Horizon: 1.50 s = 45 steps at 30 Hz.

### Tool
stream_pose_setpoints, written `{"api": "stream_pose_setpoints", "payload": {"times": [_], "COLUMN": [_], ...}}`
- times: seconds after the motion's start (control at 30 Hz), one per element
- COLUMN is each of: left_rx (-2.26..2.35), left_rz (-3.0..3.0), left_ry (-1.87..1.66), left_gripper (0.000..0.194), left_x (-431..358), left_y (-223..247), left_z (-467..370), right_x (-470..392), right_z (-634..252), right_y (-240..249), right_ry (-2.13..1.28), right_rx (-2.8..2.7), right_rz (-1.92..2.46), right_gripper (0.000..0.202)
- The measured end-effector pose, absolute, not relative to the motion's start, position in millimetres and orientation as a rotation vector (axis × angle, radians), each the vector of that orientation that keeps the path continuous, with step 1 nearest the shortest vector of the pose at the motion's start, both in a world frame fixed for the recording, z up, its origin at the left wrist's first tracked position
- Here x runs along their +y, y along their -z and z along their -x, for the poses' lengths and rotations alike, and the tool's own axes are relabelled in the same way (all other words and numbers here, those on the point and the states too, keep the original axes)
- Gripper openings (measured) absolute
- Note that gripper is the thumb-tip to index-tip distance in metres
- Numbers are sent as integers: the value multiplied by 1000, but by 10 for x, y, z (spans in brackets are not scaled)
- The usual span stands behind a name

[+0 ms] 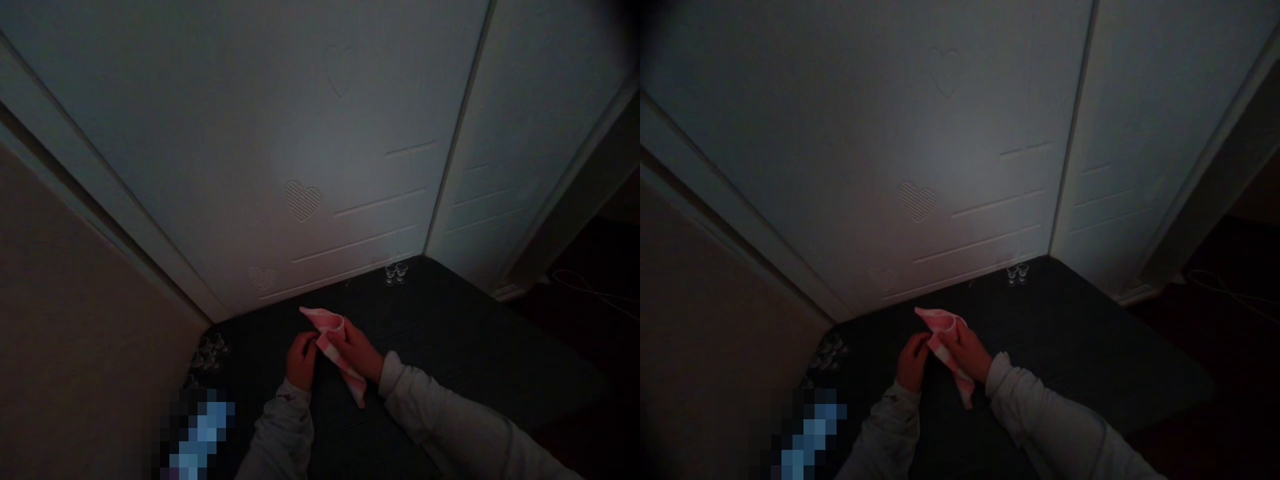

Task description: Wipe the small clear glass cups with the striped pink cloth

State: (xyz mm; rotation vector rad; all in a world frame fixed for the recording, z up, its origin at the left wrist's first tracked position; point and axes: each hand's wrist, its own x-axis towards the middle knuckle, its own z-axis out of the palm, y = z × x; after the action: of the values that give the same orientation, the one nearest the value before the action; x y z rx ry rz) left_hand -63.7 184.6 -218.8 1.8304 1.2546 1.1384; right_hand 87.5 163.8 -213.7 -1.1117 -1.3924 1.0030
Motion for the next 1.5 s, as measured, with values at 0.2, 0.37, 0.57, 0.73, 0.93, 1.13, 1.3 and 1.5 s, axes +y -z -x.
{"api": "stream_pose_setpoints", "payload": {"times": [0.2, 0.37, 0.57, 0.73, 0.93, 1.13, 1.3, 1.5], "left_rx": [1359, 1453, 1327, 1254, 1173, 1221, 1224, 1147], "left_rz": [-1621, -1702, -2077, -1846, -1710, -1825, -2115, -2395], "left_ry": [-1271, -1608, -1446, -1140, -1076, -1055, -1186, -1225], "left_gripper": [18, 32, 25, 28, 29, 27, 22, 24], "left_x": [1862, 1844, 1858, 1827, 1757, 1819, 1815, 1778], "left_y": [2206, 2241, 2220, 2199, 2129, 2236, 2215, 2222], "left_z": [685, 736, 744, 680, 651, 667, 650, 597], "right_x": [1573, 1575, 1588, 1591, 1625, 1636, 1715, 1828], "right_z": [-853, -840, -850, -843, -827, -846, -915, -994], "right_y": [2061, 2082, 2106, 2110, 2177, 2264, 2294, 2345], "right_ry": [-965, -924, -928, -929, -807, -723, -628, -553], "right_rx": [-1612, -1657, -1676, -1703, -1785, -1910, -1892, -1785], "right_rz": [1170, 1202, 1202, 1266, 1329, 1239, 1156, 1209], "right_gripper": [22, 23, 27, 26, 27, 16, 22, 24]}}
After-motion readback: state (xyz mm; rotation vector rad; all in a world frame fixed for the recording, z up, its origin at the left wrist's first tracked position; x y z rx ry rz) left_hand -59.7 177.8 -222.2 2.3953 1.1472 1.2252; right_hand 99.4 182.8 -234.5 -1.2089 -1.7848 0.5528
